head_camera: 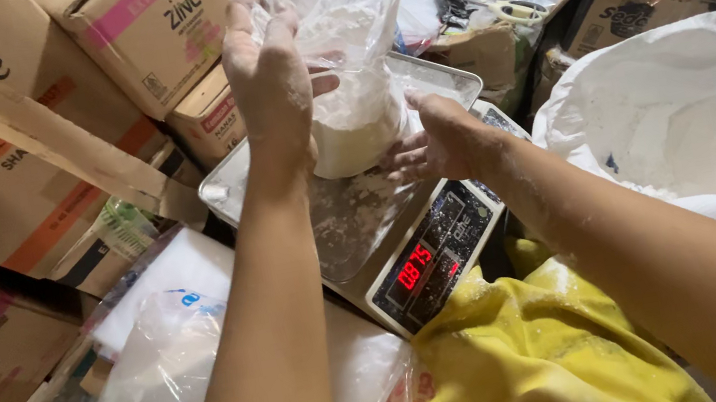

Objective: The person scoops white powder from a large sack into small plastic bags and places them on a digital scale to measure the weight. The person adjusts the amount of powder in the bags to reach a target weight, then ties the bags and sets them aside.

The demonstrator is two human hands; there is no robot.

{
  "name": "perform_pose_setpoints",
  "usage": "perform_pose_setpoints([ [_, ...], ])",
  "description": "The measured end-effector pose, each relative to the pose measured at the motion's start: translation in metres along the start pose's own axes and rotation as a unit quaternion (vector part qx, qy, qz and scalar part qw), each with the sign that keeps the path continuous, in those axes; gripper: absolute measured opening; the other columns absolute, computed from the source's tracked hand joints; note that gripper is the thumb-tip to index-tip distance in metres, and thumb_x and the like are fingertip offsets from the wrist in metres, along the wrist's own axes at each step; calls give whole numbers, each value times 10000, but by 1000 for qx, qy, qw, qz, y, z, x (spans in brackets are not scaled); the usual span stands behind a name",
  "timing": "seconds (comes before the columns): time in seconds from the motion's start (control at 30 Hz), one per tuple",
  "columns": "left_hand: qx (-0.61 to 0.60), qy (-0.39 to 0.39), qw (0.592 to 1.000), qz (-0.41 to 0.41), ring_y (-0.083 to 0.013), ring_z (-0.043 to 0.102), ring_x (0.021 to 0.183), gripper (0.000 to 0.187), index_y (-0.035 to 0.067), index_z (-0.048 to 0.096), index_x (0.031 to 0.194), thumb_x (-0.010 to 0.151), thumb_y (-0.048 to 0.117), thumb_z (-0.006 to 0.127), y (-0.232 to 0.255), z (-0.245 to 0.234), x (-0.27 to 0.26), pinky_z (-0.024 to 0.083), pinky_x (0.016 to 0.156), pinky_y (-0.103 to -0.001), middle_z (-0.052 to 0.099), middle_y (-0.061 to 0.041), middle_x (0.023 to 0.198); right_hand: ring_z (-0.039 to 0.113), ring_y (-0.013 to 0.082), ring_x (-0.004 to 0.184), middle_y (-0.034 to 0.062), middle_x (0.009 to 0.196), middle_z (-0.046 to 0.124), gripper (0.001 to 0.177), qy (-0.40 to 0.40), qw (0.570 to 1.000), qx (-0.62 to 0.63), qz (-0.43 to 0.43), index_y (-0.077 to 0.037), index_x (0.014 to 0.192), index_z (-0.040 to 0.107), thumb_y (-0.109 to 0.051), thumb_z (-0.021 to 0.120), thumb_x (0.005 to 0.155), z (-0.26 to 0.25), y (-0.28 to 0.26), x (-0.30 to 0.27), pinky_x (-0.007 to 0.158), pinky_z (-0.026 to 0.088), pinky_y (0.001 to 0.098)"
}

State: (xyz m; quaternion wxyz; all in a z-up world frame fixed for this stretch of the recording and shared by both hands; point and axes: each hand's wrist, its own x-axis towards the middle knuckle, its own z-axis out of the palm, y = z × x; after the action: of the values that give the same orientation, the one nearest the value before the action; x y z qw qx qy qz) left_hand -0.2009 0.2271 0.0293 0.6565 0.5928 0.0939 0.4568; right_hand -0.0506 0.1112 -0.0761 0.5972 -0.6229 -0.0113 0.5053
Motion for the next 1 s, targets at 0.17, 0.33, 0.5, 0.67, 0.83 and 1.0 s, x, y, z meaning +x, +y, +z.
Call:
perform_pose_setpoints([
  [0.17,65,77,987,128,-161,774,800,591,68,207,1627,1109,315,345,-15,14,-31,616,563,-230,202,-259,1676,519,448,1349,350,1423,474,688,27,996,61,-64,-12,1595,183,-443,298,1072,0,14,-3,1109,474,569],
  [0.33,78,198,968,134,-331,528,1221,555,11,281,1586,1138,331,348,-51,21,-63,511,954,-406,253,-279,1628,637,321,1155,214,1215,612,534,82,988,48,-122,-94,1503,320,-352,364,1037,-1,33,-24,935,549,470],
  [0.5,115,286,951,3,-333,534,1258,505,-39,445,1395,1068,346,446,-94,32,-110,458,1044,-484,472,-242,1379,618,212,994,74,1043,638,317,249,927,-3,-281,-79,1250,562,-264,476,1007,-21,68,-36,806,524,387],
  [0.67,179,185,966,-28,-260,610,945,336,4,531,1235,962,197,494,-127,61,-140,545,841,-419,594,-153,1104,604,222,1077,89,1164,638,304,405,861,-68,-298,-70,1249,586,-198,491,989,-70,114,-19,941,488,378],
  [0.83,236,-124,964,-3,-337,611,1138,355,-21,585,1250,1003,213,483,-160,103,-149,494,1022,-417,608,-234,1235,626,290,1061,167,1190,647,375,330,902,-99,-260,-72,1312,554,-224,436,990,-126,130,19,964,501,415],
  [1.0,373,-301,877,-44,-413,312,1484,616,-31,411,1500,1057,395,378,-206,128,-147,248,1216,-462,347,-288,1586,637,286,991,148,1122,660,458,31,894,345,-283,-66,1214,603,-401,354,1026,-171,144,72,918,530,374],
])
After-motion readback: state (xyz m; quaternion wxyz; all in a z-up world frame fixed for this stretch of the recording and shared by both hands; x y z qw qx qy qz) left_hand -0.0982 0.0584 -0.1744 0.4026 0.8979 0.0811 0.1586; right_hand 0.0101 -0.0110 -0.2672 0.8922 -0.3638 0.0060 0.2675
